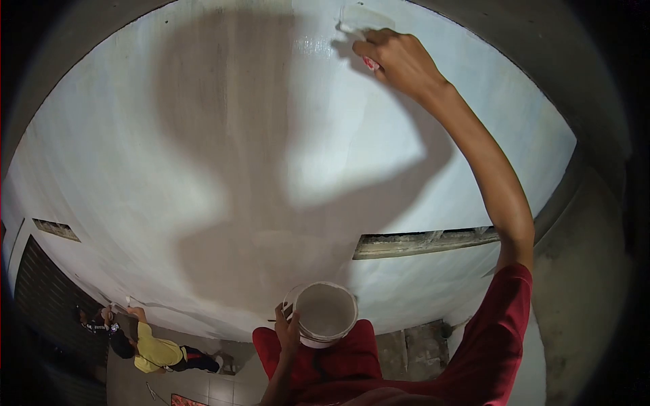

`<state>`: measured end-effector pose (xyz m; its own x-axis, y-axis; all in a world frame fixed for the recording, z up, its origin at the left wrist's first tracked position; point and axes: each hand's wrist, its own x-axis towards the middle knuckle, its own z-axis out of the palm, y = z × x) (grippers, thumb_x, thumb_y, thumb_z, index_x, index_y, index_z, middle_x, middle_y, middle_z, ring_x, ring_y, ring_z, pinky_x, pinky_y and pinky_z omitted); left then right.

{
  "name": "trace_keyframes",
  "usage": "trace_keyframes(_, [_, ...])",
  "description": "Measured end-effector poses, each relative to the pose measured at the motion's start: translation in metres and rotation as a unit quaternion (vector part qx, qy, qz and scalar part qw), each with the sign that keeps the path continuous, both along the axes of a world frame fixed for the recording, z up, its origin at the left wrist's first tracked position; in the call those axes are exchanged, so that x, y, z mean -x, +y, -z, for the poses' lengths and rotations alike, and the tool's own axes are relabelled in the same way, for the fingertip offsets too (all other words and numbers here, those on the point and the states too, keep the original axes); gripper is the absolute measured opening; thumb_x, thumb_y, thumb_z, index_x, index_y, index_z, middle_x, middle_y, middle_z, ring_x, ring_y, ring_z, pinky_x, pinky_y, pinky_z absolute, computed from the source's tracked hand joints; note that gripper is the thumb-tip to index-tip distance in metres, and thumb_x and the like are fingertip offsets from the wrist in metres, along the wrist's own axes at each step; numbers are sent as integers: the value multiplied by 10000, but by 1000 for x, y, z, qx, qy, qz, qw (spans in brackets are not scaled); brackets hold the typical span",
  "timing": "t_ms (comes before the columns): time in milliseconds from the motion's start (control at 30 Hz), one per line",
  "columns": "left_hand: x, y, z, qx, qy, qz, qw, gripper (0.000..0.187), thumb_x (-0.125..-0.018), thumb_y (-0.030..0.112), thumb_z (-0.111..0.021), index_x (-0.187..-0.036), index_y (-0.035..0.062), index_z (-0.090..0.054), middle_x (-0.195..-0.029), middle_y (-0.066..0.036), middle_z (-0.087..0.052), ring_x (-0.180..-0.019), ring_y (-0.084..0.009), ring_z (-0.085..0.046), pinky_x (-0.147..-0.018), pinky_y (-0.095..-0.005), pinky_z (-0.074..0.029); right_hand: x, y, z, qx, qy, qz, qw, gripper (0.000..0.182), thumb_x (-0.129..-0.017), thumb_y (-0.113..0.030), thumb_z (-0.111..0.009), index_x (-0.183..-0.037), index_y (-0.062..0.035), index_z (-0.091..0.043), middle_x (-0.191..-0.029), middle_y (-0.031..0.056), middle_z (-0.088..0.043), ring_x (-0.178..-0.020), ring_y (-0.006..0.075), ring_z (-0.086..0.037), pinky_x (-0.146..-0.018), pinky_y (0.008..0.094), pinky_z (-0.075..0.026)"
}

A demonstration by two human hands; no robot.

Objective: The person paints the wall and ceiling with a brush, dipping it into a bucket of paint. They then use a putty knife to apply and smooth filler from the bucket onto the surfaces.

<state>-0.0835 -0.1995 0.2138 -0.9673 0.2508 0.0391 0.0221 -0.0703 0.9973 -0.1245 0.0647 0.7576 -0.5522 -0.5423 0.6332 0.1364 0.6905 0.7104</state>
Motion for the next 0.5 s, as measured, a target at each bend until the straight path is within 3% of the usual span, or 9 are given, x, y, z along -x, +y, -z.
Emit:
trace_keyframes(67, [-1, 0, 1, -3, 0, 1, 1000, 514, -889, 195, -589, -1293, -43, -381, -1167, -268, -589, -1060, -292, -599, -885, -364, -479, -8, -2, 4, 25, -33, -3, 999, 207, -731, -45, -629, -923, -108, -676, -756, 105, -637, -723, 267, -640, -623, 386, -516])
trace_keyframes(167, [0, 1, 9, 7, 33, 1, 999, 517, -890, 210, -584, -1290, -45, -379, -1170, -270, -583, -1053, -276, -597, -875, -362, -480, -13, -8, 1, 32, 21, -98, 994, 163, -712, -35, -623, -860, -91, -664, -783, 125, -654, -727, 295, -646, -635, 408, -511])
trace_keyframes(200, [-1, 1, 13, -12, 29, 8, 999, 516, -890, 214, -583, -1289, -44, -381, -1167, -269, -583, -1048, -275, -596, -870, -359, -479, -6, 0, -3, 16, 22, -57, 998, 243, -673, -15, -639, -895, -114, -636, -828, 68, -638, -812, 240, -632, -700, 362, -513])
trace_keyframes(233, [1, 1, 18, -30, 25, 18, 999, 515, -891, 217, -582, -1288, -43, -382, -1164, -268, -584, -1042, -273, -595, -865, -357, -478, 8, 0, -13, 221, -34, -19, 974, 98, -852, -83, -584, -842, -14, -653, -831, 200, -675, -685, 241, -651, -602, 352, -541])
trace_keyframes(267, [4, 4, 21, -51, 19, 21, 998, 514, -891, 221, -581, -1287, -42, -383, -1162, -267, -584, -1037, -272, -594, -861, -355, -477, 19, 7, -6, 551, -105, -296, 773, 129, -874, -68, -580, -899, -9, -691, -843, 196, -684, -691, 222, -648, -646, 349, -531])
trace_keyframes(300, [2, 3, 16, -36, 26, 24, 999, 516, -890, 233, -580, -1283, -41, -388, -1152, -264, -584, -1025, -281, -590, -858, -355, -470, 18, 10, -8, 311, -37, -178, 933, 121, -849, -109, -574, -923, -98, -669, -917, 135, -663, -816, 237, -640, -694, 349, -523])
trace_keyframes(333, [3, 4, 20, -35, 31, 31, 998, 515, -891, 236, -580, -1282, -40, -389, -1146, -263, -586, -1024, -281, -588, -859, -357, -466, 18, 8, -9, 39, 18, -44, 998, 150, -824, -149, -569, -946, -187, -647, -992, 75, -642, -941, 252, -631, -743, 349, -515])
trace_keyframes(367, [5, 4, 22, -34, 35, 30, 998, 515, -891, 238, -579, -1280, -39, -389, -1139, -261, -588, -1023, -281, -586, -861, -359, -463, 16, 3, -2, 17, 46, -12, 999, 140, -810, -145, -570, -915, -203, -641, -920, 61, -631, -912, 244, -631, -744, 343, -518])
trace_keyframes(500, [3, 4, 21, -18, 32, 11, 999, 510, -897, 252, -576, -1276, -36, -394, -1115, -255, -597, -1024, -278, -581, -884, -370, -445, 24, 18, 45, -6, 33, -93, 995, 99, -733, -119, -613, -786, -200, -592, -781, 11, -576, -823, 213, -604, -647, 325, -514])
